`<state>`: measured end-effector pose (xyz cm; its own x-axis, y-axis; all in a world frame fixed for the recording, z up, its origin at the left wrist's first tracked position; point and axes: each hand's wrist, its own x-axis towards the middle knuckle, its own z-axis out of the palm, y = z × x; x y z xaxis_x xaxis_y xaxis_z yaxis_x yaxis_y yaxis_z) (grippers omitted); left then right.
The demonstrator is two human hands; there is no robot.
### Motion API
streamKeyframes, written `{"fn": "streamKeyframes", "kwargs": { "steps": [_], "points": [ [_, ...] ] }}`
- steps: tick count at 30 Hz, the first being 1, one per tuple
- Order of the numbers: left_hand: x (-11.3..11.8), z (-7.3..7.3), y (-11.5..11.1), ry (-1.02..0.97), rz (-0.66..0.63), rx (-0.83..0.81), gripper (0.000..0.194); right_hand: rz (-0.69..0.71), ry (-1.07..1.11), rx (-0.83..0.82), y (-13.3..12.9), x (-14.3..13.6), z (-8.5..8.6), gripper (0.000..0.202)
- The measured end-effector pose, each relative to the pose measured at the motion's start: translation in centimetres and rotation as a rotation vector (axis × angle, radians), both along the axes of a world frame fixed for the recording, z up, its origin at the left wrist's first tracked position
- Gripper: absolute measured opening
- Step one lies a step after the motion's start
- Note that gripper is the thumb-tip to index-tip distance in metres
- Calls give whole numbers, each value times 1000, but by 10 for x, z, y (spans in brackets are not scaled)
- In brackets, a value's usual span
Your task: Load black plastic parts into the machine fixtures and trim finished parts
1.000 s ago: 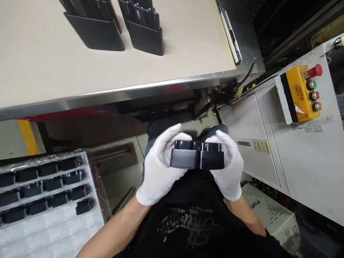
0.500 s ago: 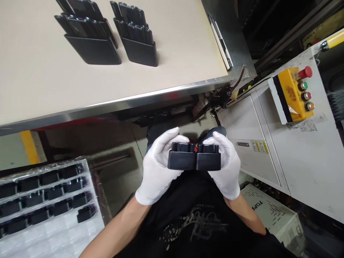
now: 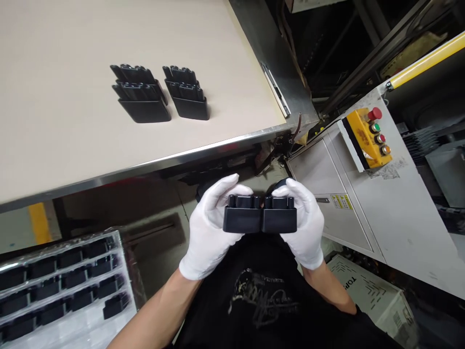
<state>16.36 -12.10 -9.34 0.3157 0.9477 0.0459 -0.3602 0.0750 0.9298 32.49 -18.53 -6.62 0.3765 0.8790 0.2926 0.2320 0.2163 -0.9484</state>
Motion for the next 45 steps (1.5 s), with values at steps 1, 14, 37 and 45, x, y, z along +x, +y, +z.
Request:
{"fn": "streamKeyframes", "kwargs": {
  "steps": [1,14,37,45],
  "points": [
    [0,2,0,-7,3,1,75,9,7,13,1,0,2,68],
    [-4,0,15,-233,-48,-102,74,67,-130,-65,22,4,3,67],
    [-19,13,9,315,175,106,63,51,-614,-83,35,-23,17,64],
    [-18,1,3,381,213,199,66,119,-838,-23,38,-28,21,67]
  ]
}}
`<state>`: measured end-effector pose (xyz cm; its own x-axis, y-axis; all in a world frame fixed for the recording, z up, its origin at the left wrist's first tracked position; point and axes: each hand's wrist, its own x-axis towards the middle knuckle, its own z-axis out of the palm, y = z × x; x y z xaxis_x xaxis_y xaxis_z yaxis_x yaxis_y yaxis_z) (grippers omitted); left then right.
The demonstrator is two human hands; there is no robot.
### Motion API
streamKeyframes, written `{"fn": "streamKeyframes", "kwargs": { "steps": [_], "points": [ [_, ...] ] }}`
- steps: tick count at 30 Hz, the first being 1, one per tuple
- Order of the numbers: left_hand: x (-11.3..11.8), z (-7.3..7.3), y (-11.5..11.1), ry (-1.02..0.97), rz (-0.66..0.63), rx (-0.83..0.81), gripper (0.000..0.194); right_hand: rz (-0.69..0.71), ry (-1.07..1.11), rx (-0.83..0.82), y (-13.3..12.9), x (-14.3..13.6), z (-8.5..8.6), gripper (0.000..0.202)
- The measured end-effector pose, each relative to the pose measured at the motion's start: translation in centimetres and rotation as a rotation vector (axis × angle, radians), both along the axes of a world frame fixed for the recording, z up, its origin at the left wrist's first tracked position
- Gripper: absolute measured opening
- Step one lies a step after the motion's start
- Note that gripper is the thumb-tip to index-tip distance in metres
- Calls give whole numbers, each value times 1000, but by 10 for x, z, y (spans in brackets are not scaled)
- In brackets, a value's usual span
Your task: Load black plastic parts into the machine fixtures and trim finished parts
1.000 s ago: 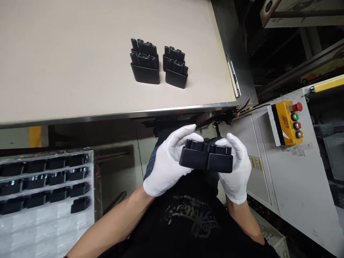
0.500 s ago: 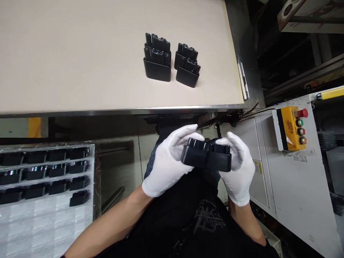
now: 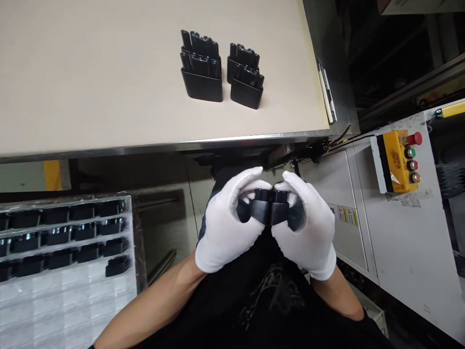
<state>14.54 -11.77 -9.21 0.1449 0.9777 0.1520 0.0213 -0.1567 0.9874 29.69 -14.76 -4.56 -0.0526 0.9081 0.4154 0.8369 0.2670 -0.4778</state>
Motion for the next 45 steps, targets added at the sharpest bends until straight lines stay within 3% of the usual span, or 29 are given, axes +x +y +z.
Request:
{"fn": "streamKeyframes", "kwargs": {
  "steps": [7,15,21,26,28,32,37,39,42,45],
  "points": [
    [3,12,0,-76,6,-84,55,-4,7,-33,-3,-2,7,71],
    [0,4,-6,76,29,-21,60,4,26,-53,-4,-2,4,72],
    [-2,3,-8,80,17,-39,62,12,54,-81,-3,-1,-1,62],
    [-5,3,-1,-77,-106,-280,63,-43,224,-152,0,4,-12,50],
    [-6,-1,3,-165,-193,-400,57,-61,390,-288,3,12,-20,46],
    [-7,-17,4,-244,-264,-617,47,38,799,-527,5,32,-49,37],
    [-7,-32,-6,-582,-326,-900,7,44,1250,-721,-11,36,-83,21],
    [-7,-33,-10,-631,-347,-955,7,44,1427,-796,-20,31,-88,26],
    [-11,-29,-12,-636,-334,-967,16,16,1438,-739,-29,25,-86,44],
    [-17,-23,-11,-605,-371,-893,36,-49,1140,-566,-33,24,-77,61]
  ]
}}
